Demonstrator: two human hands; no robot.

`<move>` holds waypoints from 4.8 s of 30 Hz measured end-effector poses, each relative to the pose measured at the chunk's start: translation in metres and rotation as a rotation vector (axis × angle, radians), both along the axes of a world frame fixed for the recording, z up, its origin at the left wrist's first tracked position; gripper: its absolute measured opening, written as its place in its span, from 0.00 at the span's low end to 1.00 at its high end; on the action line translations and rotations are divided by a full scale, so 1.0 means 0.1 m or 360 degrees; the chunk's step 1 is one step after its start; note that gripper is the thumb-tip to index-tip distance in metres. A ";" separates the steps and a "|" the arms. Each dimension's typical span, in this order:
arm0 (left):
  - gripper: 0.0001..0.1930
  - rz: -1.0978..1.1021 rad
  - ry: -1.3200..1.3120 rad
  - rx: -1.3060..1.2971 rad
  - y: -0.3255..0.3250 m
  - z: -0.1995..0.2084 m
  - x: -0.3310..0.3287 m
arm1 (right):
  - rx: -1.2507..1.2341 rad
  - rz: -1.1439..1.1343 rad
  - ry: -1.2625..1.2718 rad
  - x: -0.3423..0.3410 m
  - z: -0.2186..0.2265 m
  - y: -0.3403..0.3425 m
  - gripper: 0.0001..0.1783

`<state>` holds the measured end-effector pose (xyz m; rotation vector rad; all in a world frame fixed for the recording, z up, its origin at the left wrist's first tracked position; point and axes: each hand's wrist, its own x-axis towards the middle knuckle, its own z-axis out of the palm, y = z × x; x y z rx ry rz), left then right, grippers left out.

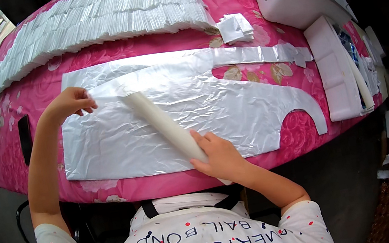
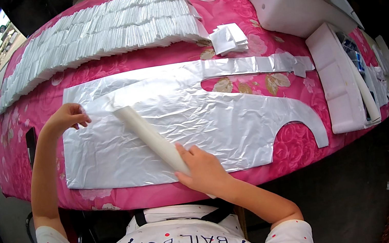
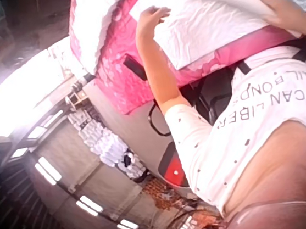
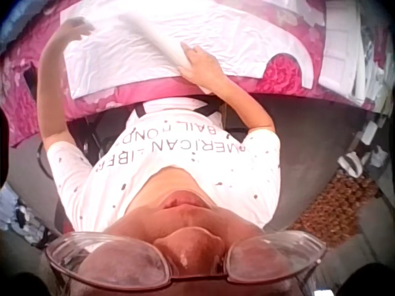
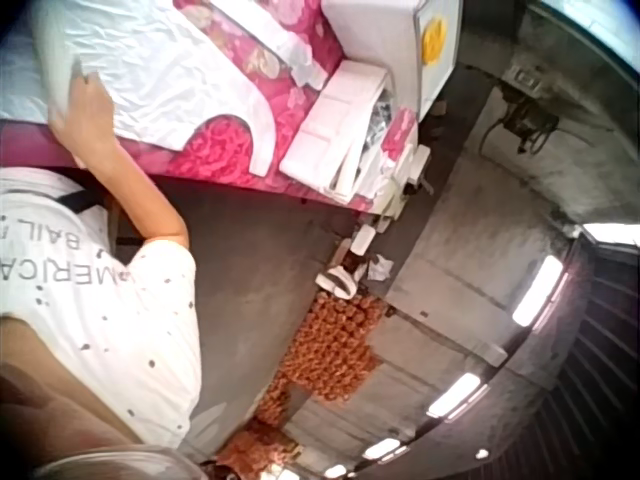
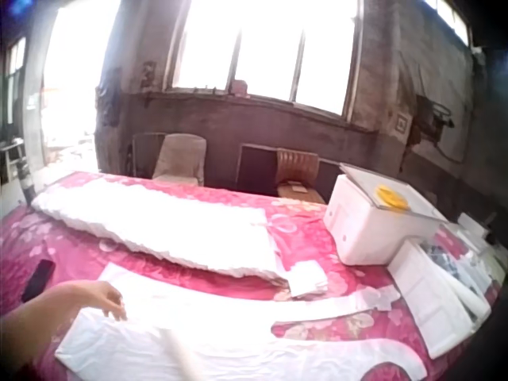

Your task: The person wraps small white rectangular items in clear plastic film on a pink floral tablecloth. They unroll the film, place an item on it, fold the film over, and smooth it down, repeating this process for several items.

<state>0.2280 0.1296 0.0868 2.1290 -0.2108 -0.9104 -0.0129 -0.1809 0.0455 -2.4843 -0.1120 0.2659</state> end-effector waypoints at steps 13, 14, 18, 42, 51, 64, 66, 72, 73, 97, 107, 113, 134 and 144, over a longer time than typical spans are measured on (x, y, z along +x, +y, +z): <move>0.08 0.0089 0.0246 -0.0206 0.33 -0.26 -0.22 | -0.0174 -0.0763 -0.0227 -0.27 -0.09 -0.36 0.38; 0.08 0.0109 0.0277 -0.0193 0.36 -0.31 -0.23 | -0.0207 -0.0801 -0.0240 -0.30 -0.11 -0.37 0.38; 0.06 0.0171 0.0259 -0.0013 0.45 -0.41 -0.28 | -0.0234 -0.0828 -0.0099 -0.37 -0.06 -0.34 0.39; 0.17 -0.0187 -0.0353 0.0646 0.69 0.08 -0.84 | -0.0910 -0.1262 -0.0710 -0.79 -0.59 -3.09 0.16; 0.17 -0.0795 -0.0281 -0.0337 -0.83 0.24 -1.31 | -0.0433 -0.1276 -0.1093 -0.61 -0.04 -2.01 0.05; 0.15 -0.0384 0.0365 -0.0779 -1.65 -0.40 -1.72 | -0.0956 -0.1241 -0.0734 -0.48 -0.53 -2.67 0.23; 0.16 -0.0327 0.0376 -0.0692 -1.55 -0.43 -1.71 | -0.1181 -0.1256 -0.0683 -0.67 -0.65 -3.06 0.22; 0.16 -0.0405 0.0354 -0.0681 -1.52 -0.44 -1.72 | -0.0923 -0.1422 -0.0767 -0.73 -0.55 -3.04 0.11; 0.16 -0.0426 0.0357 -0.0673 -1.55 -0.41 -1.74 | -0.0976 -0.1409 -0.0838 -0.71 -0.49 -2.97 0.09; 0.08 0.0477 0.0315 -0.0407 0.17 -0.53 -0.77 | 0.0117 -0.0397 -0.0695 -0.68 0.32 -0.34 0.20; 0.12 0.0018 -0.1979 0.0257 -0.13 -0.26 -1.08 | -0.0088 -0.0680 0.0487 -0.82 0.16 -0.25 0.31; 0.24 -0.0370 -0.1463 -0.0603 -1.55 -0.54 -1.61 | -0.0020 -0.0740 0.0539 -0.81 0.14 -0.24 0.29; 0.35 -0.0717 -0.1715 0.0083 -2.14 -1.06 -1.76 | -0.0412 0.0379 -0.0783 -0.19 -0.12 -0.90 0.37; 0.27 -0.0244 -0.1609 -0.0215 -0.70 -0.66 -1.65 | -0.0214 0.0910 -0.0606 0.42 -0.25 0.26 0.40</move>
